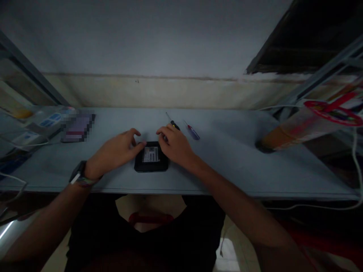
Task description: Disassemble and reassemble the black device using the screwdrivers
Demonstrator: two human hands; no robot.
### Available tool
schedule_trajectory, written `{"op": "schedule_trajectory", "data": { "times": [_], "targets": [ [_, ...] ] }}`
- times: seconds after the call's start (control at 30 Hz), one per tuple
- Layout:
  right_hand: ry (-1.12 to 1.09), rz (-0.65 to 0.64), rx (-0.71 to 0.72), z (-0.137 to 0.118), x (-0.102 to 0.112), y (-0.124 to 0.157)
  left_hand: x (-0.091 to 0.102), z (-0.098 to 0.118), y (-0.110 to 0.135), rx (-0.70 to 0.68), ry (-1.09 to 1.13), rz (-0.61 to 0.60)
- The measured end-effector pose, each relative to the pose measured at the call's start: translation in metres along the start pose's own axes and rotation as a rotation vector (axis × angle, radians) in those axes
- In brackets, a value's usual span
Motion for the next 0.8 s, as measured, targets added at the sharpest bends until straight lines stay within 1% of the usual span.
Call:
{"op": "schedule_trajectory", "data": {
  "times": [0.03,0.1,0.17,0.23,0.33,0.53,0.6,0.73,0.8],
  "targets": [
    [0.057,-0.024,-0.032,0.004,-0.001,0.000,-0.006,0.001,0.014,0.033,-0.002,-0.018],
    [0.138,-0.112,-0.079,0.009,-0.008,0.001,-0.017,0.005,0.038,0.070,0.018,-0.042],
    [0.188,-0.187,-0.105,0.011,-0.015,0.003,-0.023,0.006,0.052,0.117,0.034,-0.029],
    [0.184,-0.219,-0.125,0.013,-0.019,0.004,-0.027,0.007,0.057,0.151,0.063,-0.027],
    [0.059,-0.230,-0.158,0.017,-0.020,0.003,-0.029,0.005,0.058,0.171,0.115,-0.009],
    [-0.136,-0.281,-0.207,0.026,-0.025,-0.001,-0.034,0.002,0.061,0.100,0.293,0.095],
    [-0.293,-0.299,-0.245,0.025,-0.027,-0.001,-0.036,0.000,0.063,0.094,0.395,0.119],
    [-0.820,-0.332,-0.357,0.016,-0.029,0.003,-0.039,-0.013,0.060,0.178,0.593,0.155],
    [-0.966,-0.334,-0.372,0.011,-0.028,0.004,-0.037,-0.020,0.058,0.195,0.640,0.191]
  ]
}}
Point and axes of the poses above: each hand's wrist, its own y-axis away from the middle knuckle, its own x-axis out of the back of the hand, z = x × y, the point moved 9 cm from there along -y, towards the middle knuckle, and after that the axes turned 6 degrees about y, right-handed, at the moved point
